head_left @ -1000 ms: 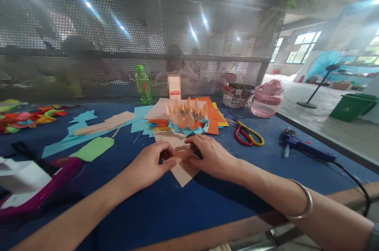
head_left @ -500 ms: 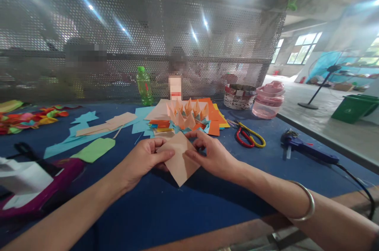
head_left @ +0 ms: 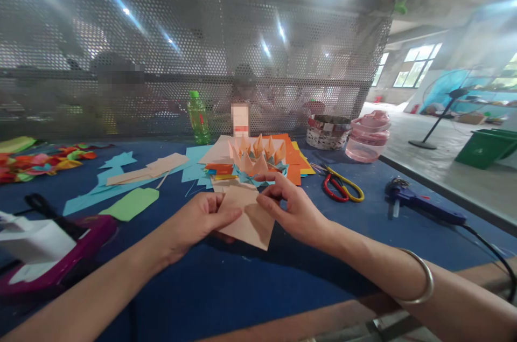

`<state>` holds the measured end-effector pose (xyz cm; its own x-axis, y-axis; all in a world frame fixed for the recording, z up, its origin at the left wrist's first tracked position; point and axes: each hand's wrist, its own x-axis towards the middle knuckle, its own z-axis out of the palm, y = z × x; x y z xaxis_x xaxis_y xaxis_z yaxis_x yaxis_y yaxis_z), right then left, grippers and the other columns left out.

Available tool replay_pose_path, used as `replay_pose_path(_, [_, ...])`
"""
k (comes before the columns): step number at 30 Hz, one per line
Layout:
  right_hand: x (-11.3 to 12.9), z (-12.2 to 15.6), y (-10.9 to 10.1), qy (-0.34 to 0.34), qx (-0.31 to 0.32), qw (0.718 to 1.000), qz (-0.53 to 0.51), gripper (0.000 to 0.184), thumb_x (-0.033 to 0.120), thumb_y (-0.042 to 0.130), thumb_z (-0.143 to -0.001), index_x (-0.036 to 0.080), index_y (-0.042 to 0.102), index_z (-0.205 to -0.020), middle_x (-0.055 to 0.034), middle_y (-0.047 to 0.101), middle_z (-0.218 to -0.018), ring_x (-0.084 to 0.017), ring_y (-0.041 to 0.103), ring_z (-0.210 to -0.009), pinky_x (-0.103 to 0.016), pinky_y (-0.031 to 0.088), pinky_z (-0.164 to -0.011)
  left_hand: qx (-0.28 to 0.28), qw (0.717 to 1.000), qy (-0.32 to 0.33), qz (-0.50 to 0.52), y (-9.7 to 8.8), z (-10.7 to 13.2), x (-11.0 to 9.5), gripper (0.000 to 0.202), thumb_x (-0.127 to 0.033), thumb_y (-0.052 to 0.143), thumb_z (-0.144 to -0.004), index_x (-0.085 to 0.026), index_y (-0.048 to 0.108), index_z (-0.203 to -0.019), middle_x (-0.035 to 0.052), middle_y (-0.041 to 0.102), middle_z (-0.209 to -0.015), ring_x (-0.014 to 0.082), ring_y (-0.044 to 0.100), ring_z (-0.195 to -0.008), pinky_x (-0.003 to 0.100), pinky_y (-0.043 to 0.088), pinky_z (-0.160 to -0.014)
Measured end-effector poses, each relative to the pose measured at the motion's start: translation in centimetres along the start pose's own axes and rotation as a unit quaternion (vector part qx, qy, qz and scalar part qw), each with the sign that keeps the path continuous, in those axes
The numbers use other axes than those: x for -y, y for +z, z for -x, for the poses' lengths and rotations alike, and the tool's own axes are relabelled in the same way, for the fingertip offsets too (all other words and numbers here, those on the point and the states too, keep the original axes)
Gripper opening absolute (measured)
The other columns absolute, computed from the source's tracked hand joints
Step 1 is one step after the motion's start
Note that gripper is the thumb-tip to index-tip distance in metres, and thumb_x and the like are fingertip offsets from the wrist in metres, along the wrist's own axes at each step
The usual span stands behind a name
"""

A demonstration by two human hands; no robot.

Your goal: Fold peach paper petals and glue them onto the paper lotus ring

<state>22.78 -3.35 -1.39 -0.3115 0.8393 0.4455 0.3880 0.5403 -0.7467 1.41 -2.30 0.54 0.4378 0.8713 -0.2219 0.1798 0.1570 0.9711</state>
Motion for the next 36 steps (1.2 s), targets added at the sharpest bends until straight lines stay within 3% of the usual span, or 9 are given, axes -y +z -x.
replay_pose_path(3, [0.1, 0.1, -0.2, -0.006, -0.007, 1.0, -0.028, 0.035, 0.016, 0.042, -0.091, 0.02, 0.042, -0.126, 0.0022, 0.061, -0.076, -0.011, 0.057, -0.072, -0.024, 0.043, -0.067, -0.069, 0.996, 0.005, 0.057, -0.1, -0.2, -0.2, 0.023, -0.031, 0.079, -0.072, -0.015, 0.075, -0.088, 0.0045, 0.077, -0.078, 0.0138, 0.068, -0.063, 0.019, 0.056, -0.055])
replay_pose_path(7, [0.0, 0.1, -0.1, -0.029, -0.002, 0.998, -0.05, 0.044, 0.006, 0.043, -0.082, 0.021, 0.042, -0.124, -0.0021, 0.065, -0.093, -0.011, 0.059, -0.08, -0.025, 0.046, -0.074, -0.142, 0.98, 0.0, 0.136, -0.3, -0.4, -0.4, 0.013, -0.015, 0.074, -0.074, -0.015, 0.075, -0.087, 0.0048, 0.077, -0.081, 0.0145, 0.07, -0.067, 0.021, 0.059, -0.058])
replay_pose_path(11, [0.2, 0.0, 0.1, -0.025, 0.004, 0.999, -0.021, 0.035, 0.011, 0.055, -0.079, 0.021, 0.056, -0.113, -0.0023, 0.066, -0.094, -0.012, 0.059, -0.076, -0.024, 0.046, -0.067, -0.116, 0.979, -0.01, 0.168, -0.2, -0.4, -0.3, 0.015, -0.013, 0.073, -0.076, -0.015, 0.075, -0.09, 0.0056, 0.077, -0.082, 0.0143, 0.07, -0.065, 0.021, 0.059, -0.058])
replay_pose_path(15, [0.4, -0.2, 0.1, -0.009, -0.005, 0.999, -0.051, 0.009, 0.024, 0.065, -0.08, 0.019, 0.065, -0.086, -0.0012, 0.068, -0.084, -0.012, 0.058, -0.074, -0.024, 0.044, -0.064, -0.054, 0.987, -0.03, 0.151, 0.0, 0.0, -0.1, 0.019, -0.021, 0.076, -0.076, -0.015, 0.076, -0.094, 0.009, 0.078, -0.089, 0.0179, 0.073, -0.075, 0.022, 0.059, -0.063])
replay_pose_path(19, [0.2, -0.3, 0.2, 0.036, -0.037, 0.993, -0.104, 0.027, 0.035, 0.065, -0.081, 0.017, 0.055, -0.064, 0.0018, 0.056, -0.066, -0.01, 0.049, -0.063, -0.024, 0.04, -0.061, -0.013, 0.991, -0.035, 0.127, 0.2, 0.3, -0.3, 0.024, -0.026, 0.074, -0.079, -0.015, 0.076, -0.1, 0.0118, 0.078, -0.1, 0.0209, 0.072, -0.092, 0.02, 0.057, -0.069])
replay_pose_path(22, [0.0, -0.5, 0.5, 0.082, -0.066, 0.983, -0.152, 0.029, 0.037, 0.068, -0.077, 0.017, 0.05, -0.064, 0.0051, 0.046, -0.06, -0.007, 0.041, -0.056, -0.023, 0.034, -0.054, -0.003, 0.992, -0.016, 0.124, 0.3, 0.3, -0.3, 0.03, -0.03, 0.075, -0.078, -0.015, 0.075, -0.103, 0.0121, 0.074, -0.113, 0.0248, 0.069, -0.105, 0.023, 0.057, -0.076])
replay_pose_path(26, [0.0, -0.6, 0.5, 0.102, -0.069, 0.97, -0.211, 0.036, 0.044, 0.072, -0.071, 0.018, 0.048, -0.065, 0.0055, 0.047, -0.059, -0.006, 0.039, -0.053, -0.022, 0.029, -0.05, 0.017, 0.992, 0.071, 0.104, 0.4, 0.4, -0.2, 0.044, -0.043, 0.071, -0.081, -0.016, 0.068, -0.115, 0.0119, 0.069, -0.123, 0.0279, 0.063, -0.114, 0.03, 0.053, -0.089])
replay_pose_path(31, [0.1, -0.7, 0.4, 0.102, -0.071, 0.963, -0.24, 0.041, 0.051, 0.074, -0.07, 0.019, 0.049, -0.066, 0.0057, 0.05, -0.057, -0.007, 0.042, -0.052, -0.021, 0.032, -0.05, -0.026, 0.993, 0.107, 0.038, 0.9, 0.5, -0.2, 0.065, -0.03, 0.082, -0.069, -0.021, 0.057, -0.127, 0.0072, 0.072, -0.118, 0.0239, 0.066, -0.107, 0.028, 0.052, -0.087])
replay_pose_path(36, [-0.5, -0.6, 0.6, 0.101, -0.073, 0.962, -0.244, 0.037, 0.048, 0.072, -0.075, 0.018, 0.051, -0.068, 0.0051, 0.054, -0.058, -0.007, 0.047, -0.052, -0.021, 0.037, -0.052, -0.052, 0.994, 0.099, -0.006, 1.0, 0.3, -0.2, 0.045, -0.034, 0.079, -0.071, -0.018, 0.07, -0.113, 0.0069, 0.074, -0.11, 0.0214, 0.069, -0.094, 0.025, 0.052, -0.078])
